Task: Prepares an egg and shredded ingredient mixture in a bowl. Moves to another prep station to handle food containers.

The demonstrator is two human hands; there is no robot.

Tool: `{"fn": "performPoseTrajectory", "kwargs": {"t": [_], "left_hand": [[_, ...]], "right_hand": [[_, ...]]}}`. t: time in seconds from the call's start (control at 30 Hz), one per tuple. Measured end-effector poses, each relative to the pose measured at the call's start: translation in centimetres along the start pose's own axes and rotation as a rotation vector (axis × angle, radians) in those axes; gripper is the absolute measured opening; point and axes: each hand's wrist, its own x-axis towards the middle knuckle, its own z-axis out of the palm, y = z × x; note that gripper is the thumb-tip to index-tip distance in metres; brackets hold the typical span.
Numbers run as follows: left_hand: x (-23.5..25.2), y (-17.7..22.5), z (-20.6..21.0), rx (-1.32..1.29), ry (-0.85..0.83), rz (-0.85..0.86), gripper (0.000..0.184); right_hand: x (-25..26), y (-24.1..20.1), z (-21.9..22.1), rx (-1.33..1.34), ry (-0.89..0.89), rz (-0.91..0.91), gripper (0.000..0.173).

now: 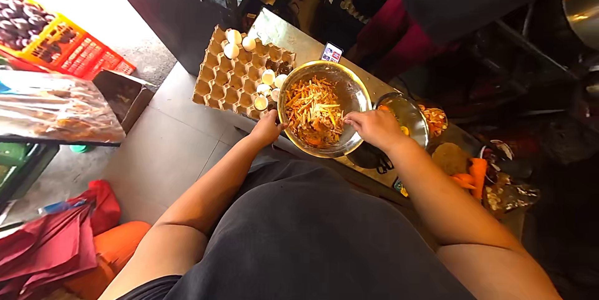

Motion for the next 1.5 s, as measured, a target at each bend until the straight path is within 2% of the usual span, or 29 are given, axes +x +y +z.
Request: {"fn": "performPoseTrajectory", "kwargs": {"t": [0.07, 0.17, 0.27, 0.37, 0.47, 0.53, 0.67, 0.8, 0.9, 1.0, 1.1, 1.2, 1.27, 1.33, 1.43, 1.5], "left_hand": [[0.0, 0.1, 0.0, -0.01, 0.002, -0.006, 0.036], [-0.2, 0.3, 0.0, -0.024, 0.001, -0.025, 0.038], [-0.3, 0.2, 0.2, -0.021, 0.008, -0.021, 0.037], [-0.2, 0.1, 0.2, -0.042, 0.017, -0.02, 0.04], [-0.2, 0.1, 0.4, -0.047, 0.001, -0.043, 0.038], [-0.2, 0.3, 0.5, -0.027, -0.011, -0.045, 0.039], [-0.4, 0.7, 0.3, -0.006, -0.006, -0.055, 0.041], [-0.4, 0.9, -0.1, 0.043, -0.012, -0.049, 0.041], [-0.4, 0.9, -0.1, 0.048, -0.004, -0.036, 0.04], [-0.4, 0.9, -0.1, 0.06, -0.01, -0.035, 0.04], [-0.5, 1.0, -0.1, 0.053, -0.006, -0.039, 0.039], [-0.4, 0.8, 0.0, 0.042, -0.007, -0.045, 0.04], [-0.3, 0.6, 0.0, 0.041, -0.007, -0.037, 0.04], [-0.1, 0.4, 0.1, 0.044, -0.005, -0.028, 0.04], [-0.2, 0.6, 0.2, 0.024, 0.001, -0.025, 0.039], [-0.3, 0.6, 0.0, 0.032, 0.0, -0.029, 0.04]], "right_hand": [[0.3, -1.3, -2.5, -0.165, -0.093, -0.01, 0.023], [2.1, -3.3, -4.7, -0.339, -0.367, 0.195, 0.021], [4.6, -3.7, -3.1, -0.392, -0.602, 0.393, 0.018], [5.7, -1.3, -0.5, -0.234, -0.733, 0.342, 0.028], [4.5, 1.7, 6.4, 0.179, -0.708, 0.167, 0.043], [2.8, -0.9, 9.1, 0.446, -0.621, 0.284, 0.048], [2.9, -5.8, 8.9, 0.615, -0.472, 0.501, 0.049], [3.0, -5.1, 7.3, 0.8, -0.322, 0.606, 0.049], [2.3, -2.7, 4.6, 0.707, -0.279, 0.577, 0.049], [2.1, -0.6, 2.5, 0.463, -0.233, 0.523, 0.047], [1.7, -1.9, -2.7, 0.091, -0.245, 0.546, 0.047], [1.9, -3.5, -5.4, -0.167, -0.258, 0.578, 0.041], [2.6, -3.6, -4.4, -0.253, -0.334, 0.596, 0.025], [3.5, -2.5, -1.4, -0.31, -0.44, 0.559, 0.019], [3.2, 0.3, 2.4, -0.267, -0.451, 0.438, 0.022], [2.3, 1.2, 3.7, -0.171, -0.384, 0.402, 0.035]]}}
